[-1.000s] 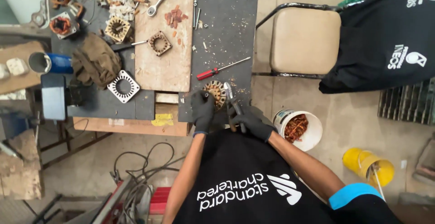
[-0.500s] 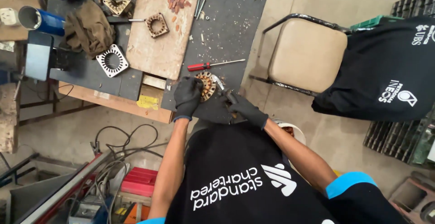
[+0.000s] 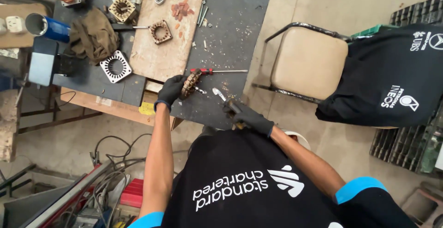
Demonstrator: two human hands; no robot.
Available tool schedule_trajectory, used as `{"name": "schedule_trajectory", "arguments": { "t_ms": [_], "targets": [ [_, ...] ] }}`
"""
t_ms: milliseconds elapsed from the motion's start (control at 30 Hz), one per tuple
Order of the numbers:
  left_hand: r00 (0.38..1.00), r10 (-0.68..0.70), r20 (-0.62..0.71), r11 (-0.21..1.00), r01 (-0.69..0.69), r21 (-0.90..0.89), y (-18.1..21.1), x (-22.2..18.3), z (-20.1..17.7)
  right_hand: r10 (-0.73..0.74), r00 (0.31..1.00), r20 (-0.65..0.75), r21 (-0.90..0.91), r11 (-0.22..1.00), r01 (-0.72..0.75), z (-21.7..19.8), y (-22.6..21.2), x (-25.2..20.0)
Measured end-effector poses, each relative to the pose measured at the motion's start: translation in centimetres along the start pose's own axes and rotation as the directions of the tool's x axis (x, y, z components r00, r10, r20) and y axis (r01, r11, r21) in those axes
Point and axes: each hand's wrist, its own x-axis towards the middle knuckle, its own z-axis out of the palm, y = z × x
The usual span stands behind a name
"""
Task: Disassembling motor stators to extract copper wire using a screwdriver and pliers
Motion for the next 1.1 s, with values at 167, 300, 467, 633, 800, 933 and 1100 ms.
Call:
{"name": "schedule_trajectory", "arguments": {
  "t_ms": [167,300,467,633,800,933,1100],
  "targets": [
    [0.998,-0.028,0.062,1.0,0.028,0.004,1.4,-0.8,-1.2,0.059,0.998,-0.012,-0.105,0.993,-0.06,2.1,-4.2,0.1],
    [0.996,-0.015,0.091,1.0,0.016,-0.006,3.4,-2.7,-2.4,0.11,0.99,-0.084,-0.196,0.973,-0.124,4.0,-7.4,0.1],
    [0.995,-0.006,0.097,0.999,0.01,-0.043,4.3,-3.5,-2.8,0.008,1.0,-0.013,-0.044,0.999,-0.009,3.4,-3.6,3.7],
    [0.994,-0.006,0.105,0.996,0.016,-0.087,3.6,-3.4,-3.0,-0.068,0.995,0.068,0.016,0.998,0.067,3.3,-4.8,1.0],
    [0.994,0.007,0.106,0.995,0.004,-0.101,4.4,-4.1,-3.3,-0.116,0.988,0.101,0.057,0.992,0.111,2.8,-5.8,0.3],
    [0.993,0.02,0.119,0.998,-0.013,-0.061,3.0,-2.5,-2.8,-0.061,0.997,0.047,-0.015,0.998,0.061,2.9,-7.2,-1.2],
    [0.991,0.012,0.134,0.998,-0.003,-0.07,2.7,-2.5,-2.6,0.048,0.999,-0.02,-0.203,0.978,-0.051,0.4,-0.2,6.3]
  ]
}}
